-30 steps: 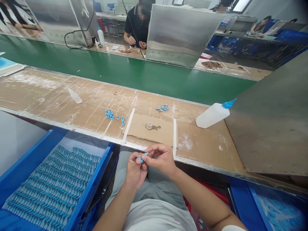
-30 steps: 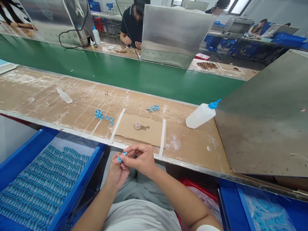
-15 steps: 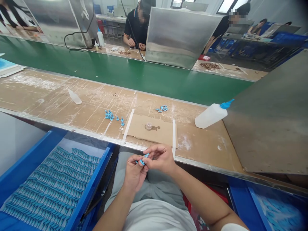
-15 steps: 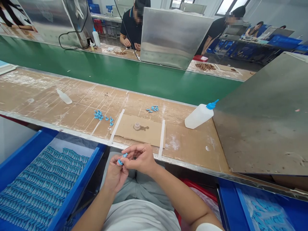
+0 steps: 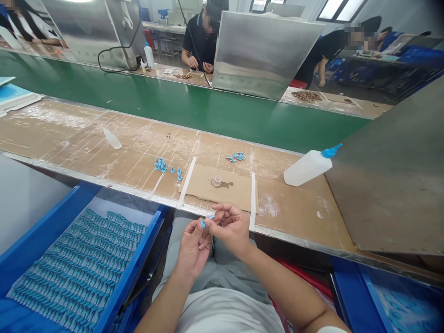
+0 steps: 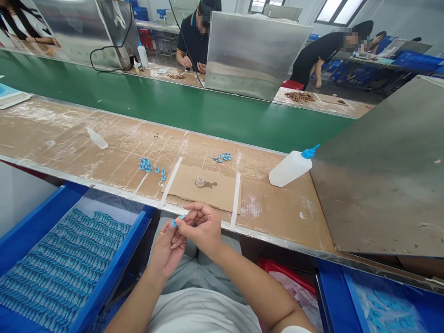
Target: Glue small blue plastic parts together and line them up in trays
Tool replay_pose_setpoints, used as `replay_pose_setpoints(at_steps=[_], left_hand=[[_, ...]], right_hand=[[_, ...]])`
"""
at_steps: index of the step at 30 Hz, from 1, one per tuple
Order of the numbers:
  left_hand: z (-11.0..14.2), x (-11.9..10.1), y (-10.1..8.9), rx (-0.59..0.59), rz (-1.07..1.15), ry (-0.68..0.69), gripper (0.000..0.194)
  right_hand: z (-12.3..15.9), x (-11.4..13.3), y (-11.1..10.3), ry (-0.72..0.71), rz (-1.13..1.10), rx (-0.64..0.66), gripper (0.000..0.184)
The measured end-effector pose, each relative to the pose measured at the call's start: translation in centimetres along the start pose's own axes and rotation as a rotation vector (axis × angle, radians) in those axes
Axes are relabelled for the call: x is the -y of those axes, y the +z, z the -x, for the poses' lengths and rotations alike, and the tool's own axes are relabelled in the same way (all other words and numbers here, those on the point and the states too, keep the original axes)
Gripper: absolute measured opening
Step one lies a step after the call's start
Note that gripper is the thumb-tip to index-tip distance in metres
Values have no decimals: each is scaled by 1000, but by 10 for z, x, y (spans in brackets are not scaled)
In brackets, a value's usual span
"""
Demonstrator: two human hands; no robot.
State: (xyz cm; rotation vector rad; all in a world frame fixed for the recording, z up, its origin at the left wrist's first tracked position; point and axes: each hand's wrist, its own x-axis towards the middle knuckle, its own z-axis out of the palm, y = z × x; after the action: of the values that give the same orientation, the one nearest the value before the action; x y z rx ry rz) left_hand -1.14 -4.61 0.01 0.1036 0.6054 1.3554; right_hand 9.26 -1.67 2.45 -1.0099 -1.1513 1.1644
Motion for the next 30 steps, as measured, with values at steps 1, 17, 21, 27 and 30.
replay_pose_setpoints(at_steps=[1,17,21,27,30], left_hand=[[1,-1,1,3,-18,1,19],[10,-29,-6,-83,-298,253,19],[-1,-46,-15,-106,-41,132,26],[-9,-63,-39,-245,132,171,35],[-8,-69,-45,-290,152,203,35]], right_hand=[[1,-2,2,-22,19,-26,29],[-11,-24,30,-216,222,-14,27],[-37,-28,45,-156,201,12,35],[-95,-63,74,-351,758,120,34],[-111,-78,87,-377,1089,204,32]])
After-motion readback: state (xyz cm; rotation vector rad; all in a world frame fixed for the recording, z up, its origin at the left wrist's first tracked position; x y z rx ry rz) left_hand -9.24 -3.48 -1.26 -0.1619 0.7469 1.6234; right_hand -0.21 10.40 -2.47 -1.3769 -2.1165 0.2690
